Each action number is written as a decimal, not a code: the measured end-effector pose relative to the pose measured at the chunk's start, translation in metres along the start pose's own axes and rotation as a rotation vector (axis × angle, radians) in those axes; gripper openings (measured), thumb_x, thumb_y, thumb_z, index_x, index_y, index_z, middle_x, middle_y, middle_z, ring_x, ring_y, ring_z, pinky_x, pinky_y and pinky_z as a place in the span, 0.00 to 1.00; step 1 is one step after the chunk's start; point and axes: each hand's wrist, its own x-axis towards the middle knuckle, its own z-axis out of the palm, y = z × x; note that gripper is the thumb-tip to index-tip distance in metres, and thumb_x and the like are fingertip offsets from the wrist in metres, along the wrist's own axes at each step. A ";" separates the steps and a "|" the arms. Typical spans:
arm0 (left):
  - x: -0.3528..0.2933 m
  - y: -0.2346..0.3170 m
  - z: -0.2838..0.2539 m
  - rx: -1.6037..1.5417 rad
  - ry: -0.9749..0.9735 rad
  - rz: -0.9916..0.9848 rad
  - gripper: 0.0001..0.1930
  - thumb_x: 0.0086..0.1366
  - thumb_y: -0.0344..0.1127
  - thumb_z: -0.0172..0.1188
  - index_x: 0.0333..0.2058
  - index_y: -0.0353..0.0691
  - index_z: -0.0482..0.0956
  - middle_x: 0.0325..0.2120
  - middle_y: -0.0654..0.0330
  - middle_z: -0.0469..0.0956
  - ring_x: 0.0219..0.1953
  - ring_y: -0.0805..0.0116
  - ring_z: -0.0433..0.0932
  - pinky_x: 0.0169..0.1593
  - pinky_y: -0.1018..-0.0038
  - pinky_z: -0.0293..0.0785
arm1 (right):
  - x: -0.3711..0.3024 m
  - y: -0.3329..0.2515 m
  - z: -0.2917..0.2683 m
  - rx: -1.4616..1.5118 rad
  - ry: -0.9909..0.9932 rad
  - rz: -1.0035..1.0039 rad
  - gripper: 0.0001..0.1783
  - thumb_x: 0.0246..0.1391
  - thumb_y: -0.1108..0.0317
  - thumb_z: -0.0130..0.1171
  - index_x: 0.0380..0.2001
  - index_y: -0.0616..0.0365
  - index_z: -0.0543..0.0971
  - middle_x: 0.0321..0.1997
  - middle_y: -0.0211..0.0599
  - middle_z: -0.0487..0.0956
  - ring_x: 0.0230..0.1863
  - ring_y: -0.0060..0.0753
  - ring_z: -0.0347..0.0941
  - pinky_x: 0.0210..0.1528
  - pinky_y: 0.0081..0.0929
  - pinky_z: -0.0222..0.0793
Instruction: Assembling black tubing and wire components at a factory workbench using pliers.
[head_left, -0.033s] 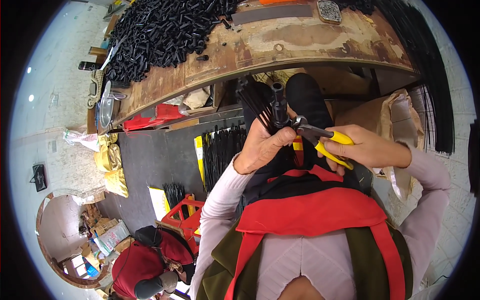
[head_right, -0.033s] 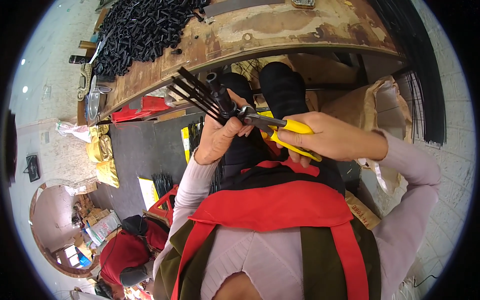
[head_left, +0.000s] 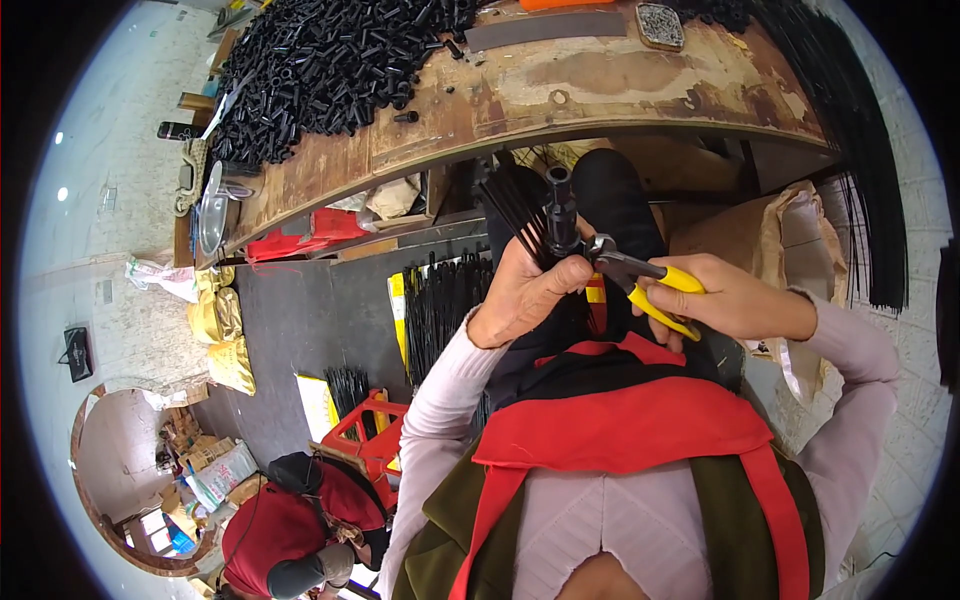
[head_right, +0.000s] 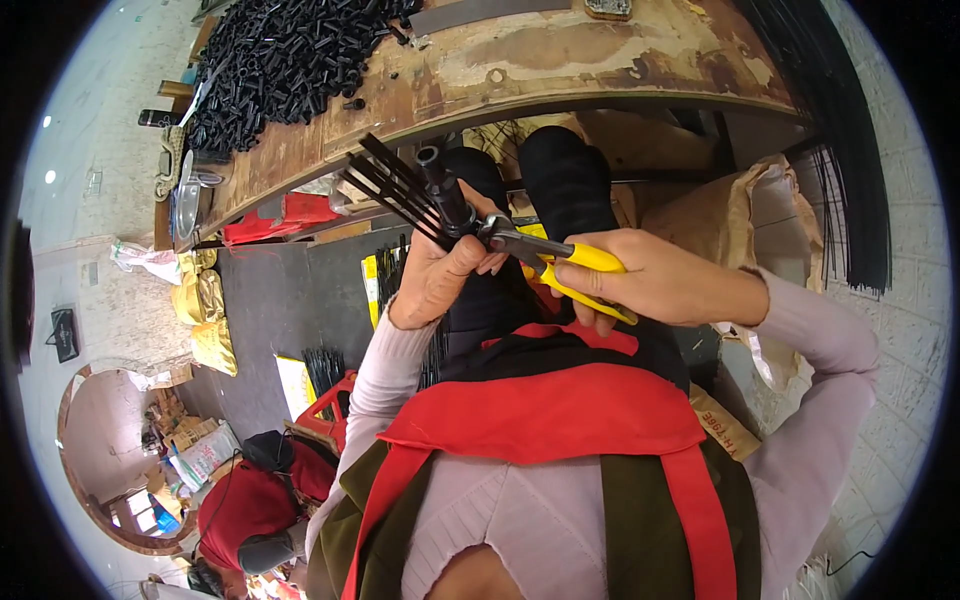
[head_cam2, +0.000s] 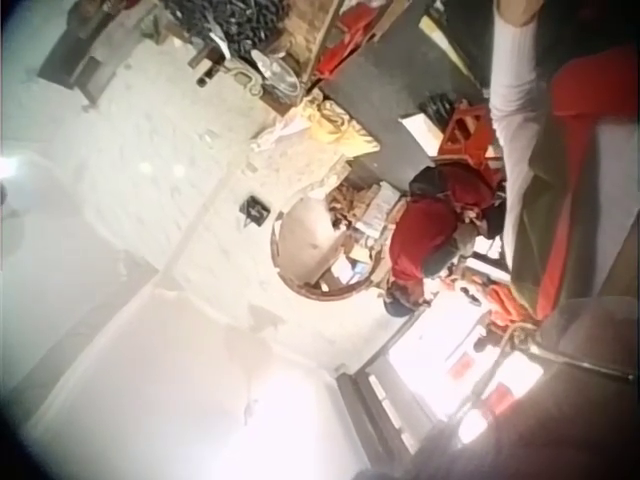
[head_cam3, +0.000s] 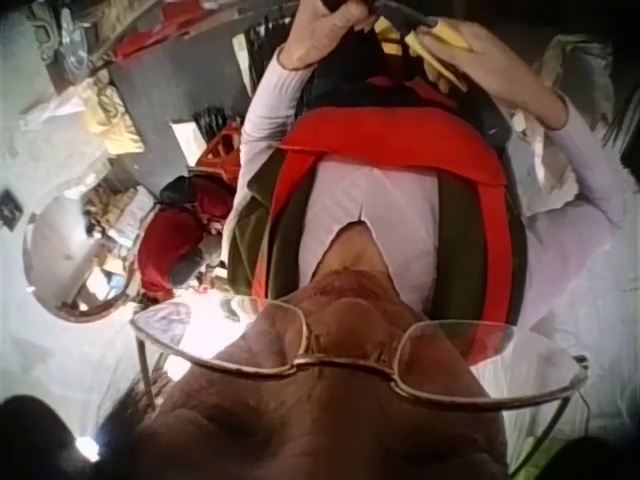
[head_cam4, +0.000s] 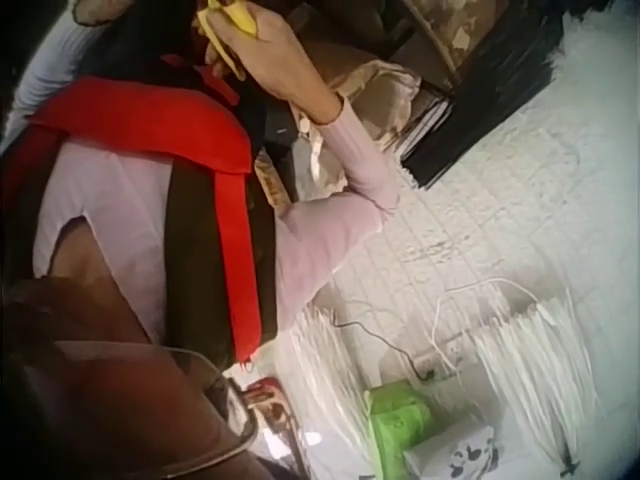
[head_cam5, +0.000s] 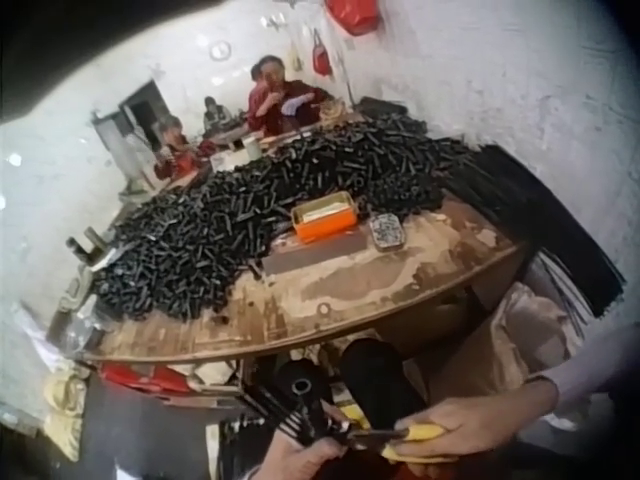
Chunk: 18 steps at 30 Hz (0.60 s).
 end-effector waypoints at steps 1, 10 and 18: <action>-0.001 0.001 0.001 0.017 0.035 -0.052 0.26 0.60 0.54 0.66 0.38 0.37 0.67 0.24 0.62 0.70 0.23 0.75 0.66 0.28 0.77 0.62 | 0.003 0.006 0.002 0.001 0.008 -0.053 0.19 0.68 0.54 0.48 0.43 0.62 0.74 0.28 0.33 0.79 0.28 0.22 0.78 0.32 0.20 0.71; 0.001 -0.001 -0.012 -0.060 -0.060 -0.032 0.18 0.62 0.45 0.67 0.38 0.36 0.75 0.27 0.67 0.72 0.31 0.79 0.69 0.35 0.79 0.67 | 0.004 -0.008 0.001 -0.004 -0.036 0.068 0.18 0.69 0.57 0.46 0.35 0.63 0.72 0.24 0.35 0.76 0.24 0.22 0.73 0.27 0.20 0.67; -0.014 -0.003 -0.015 0.009 -0.012 -0.022 0.13 0.58 0.28 0.66 0.41 0.35 0.75 0.32 0.66 0.75 0.34 0.77 0.72 0.40 0.78 0.70 | -0.001 -0.028 -0.005 0.180 -0.215 0.296 0.20 0.67 0.57 0.48 0.28 0.64 0.72 0.14 0.33 0.68 0.14 0.22 0.62 0.18 0.22 0.59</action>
